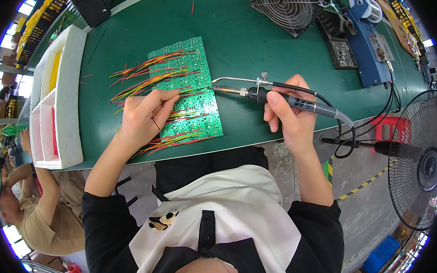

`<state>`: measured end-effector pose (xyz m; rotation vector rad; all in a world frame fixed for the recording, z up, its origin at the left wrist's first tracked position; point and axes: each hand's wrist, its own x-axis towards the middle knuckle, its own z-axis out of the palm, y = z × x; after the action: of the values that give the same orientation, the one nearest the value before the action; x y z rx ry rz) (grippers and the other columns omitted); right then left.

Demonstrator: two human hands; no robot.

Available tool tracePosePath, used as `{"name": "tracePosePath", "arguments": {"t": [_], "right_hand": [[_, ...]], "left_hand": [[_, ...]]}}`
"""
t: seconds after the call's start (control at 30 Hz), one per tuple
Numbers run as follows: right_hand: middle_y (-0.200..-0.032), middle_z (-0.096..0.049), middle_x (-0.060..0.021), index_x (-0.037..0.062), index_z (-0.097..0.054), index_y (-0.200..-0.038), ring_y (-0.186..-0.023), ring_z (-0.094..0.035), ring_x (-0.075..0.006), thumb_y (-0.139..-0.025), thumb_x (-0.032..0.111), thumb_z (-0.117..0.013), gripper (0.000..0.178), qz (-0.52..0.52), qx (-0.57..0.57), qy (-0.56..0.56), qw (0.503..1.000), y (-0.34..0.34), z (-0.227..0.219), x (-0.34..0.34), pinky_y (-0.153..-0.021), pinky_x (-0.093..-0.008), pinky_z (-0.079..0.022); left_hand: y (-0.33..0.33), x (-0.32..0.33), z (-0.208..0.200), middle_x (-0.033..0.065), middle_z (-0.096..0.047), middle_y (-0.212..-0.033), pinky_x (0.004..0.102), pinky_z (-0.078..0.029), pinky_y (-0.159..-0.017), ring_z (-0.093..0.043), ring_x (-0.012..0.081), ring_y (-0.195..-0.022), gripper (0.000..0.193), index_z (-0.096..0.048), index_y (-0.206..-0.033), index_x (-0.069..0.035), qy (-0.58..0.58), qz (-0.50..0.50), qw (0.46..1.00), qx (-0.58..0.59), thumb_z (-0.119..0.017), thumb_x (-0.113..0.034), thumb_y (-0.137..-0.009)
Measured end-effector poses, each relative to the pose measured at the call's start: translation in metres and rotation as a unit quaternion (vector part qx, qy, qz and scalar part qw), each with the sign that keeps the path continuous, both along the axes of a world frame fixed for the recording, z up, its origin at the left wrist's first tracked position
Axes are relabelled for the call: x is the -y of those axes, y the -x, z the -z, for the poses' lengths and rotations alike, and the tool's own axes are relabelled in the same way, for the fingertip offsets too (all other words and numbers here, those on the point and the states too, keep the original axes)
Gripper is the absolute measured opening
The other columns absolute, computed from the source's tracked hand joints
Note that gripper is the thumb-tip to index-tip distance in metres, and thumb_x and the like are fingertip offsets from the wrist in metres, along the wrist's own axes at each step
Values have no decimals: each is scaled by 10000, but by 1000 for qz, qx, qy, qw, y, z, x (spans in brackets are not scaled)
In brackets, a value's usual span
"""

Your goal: The person solders wires onto a circuit board using a soldering iron, sets the board aside, and then places new wires onto another circuit board and solders them.

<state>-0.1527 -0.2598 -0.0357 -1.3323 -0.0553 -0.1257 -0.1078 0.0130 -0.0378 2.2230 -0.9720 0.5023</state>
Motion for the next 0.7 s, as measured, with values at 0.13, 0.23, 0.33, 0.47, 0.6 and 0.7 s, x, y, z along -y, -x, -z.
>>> {"name": "tracePosePath", "arguments": {"t": [0.13, 0.23, 0.33, 0.47, 0.6, 0.7], "right_hand": [[-574, -547, -78, 35, -474, -842, -386, -439, -65, -840, 103, -618, 159, 7, 0, -8, 1000, 1, 0, 0, -355, -176, -328], [-575, -547, -77, 35, -474, -842, -390, -441, -65, -839, 105, -621, 162, 8, -1, 0, 1000, 1, 0, 0, -355, -176, -328], [-576, -547, -76, 35, -473, -840, -394, -444, -64, -839, 106, -622, 165, 2, 0, 9, 1000, 0, 0, -1, -356, -175, -328], [-578, -548, -75, 35, -472, -835, -398, -448, -63, -839, 106, -621, 164, -1, 0, 13, 1000, 0, 0, -1, -356, -175, -329], [-579, -545, -75, 35, -473, -832, -399, -449, -65, -840, 103, -615, 158, 1, 0, 17, 1000, 1, 0, 0, -354, -176, -329], [-579, -540, -76, 35, -473, -830, -397, -447, -67, -840, 100, -610, 151, 23, -5, -11, 1000, 1, -2, -2, -351, -177, -329]], "left_hand": [[1, 0, -1, 29, -514, -483, 287, -358, -365, -498, 151, -380, 102, -584, -794, -47, -17, -7, 1000, 1, -680, -38, -761], [1, 1, -2, 29, -517, -484, 289, -361, -366, -501, 153, -381, 103, -585, -794, -48, -20, -7, 1000, 2, -681, -39, -760], [0, 0, 0, 15, -492, -487, 228, -325, -372, -416, 78, -365, 103, -638, -832, -27, -7, -3, 1000, 4, -674, 24, -750], [0, 0, 2, 22, -510, -499, 231, -327, -374, -422, 82, -368, 101, -634, -829, -28, -6, -1, 1000, 4, -676, 21, -750], [0, 0, -1, 29, -526, -500, 263, -353, -374, -473, 122, -382, 95, -606, -807, -42, -17, -5, 1000, 3, -680, -16, -753], [0, 0, -1, 31, -530, -493, 293, -373, -370, -517, 156, -395, 105, -581, -788, -56, -25, -9, 1000, 6, -681, -50, -757]]}}
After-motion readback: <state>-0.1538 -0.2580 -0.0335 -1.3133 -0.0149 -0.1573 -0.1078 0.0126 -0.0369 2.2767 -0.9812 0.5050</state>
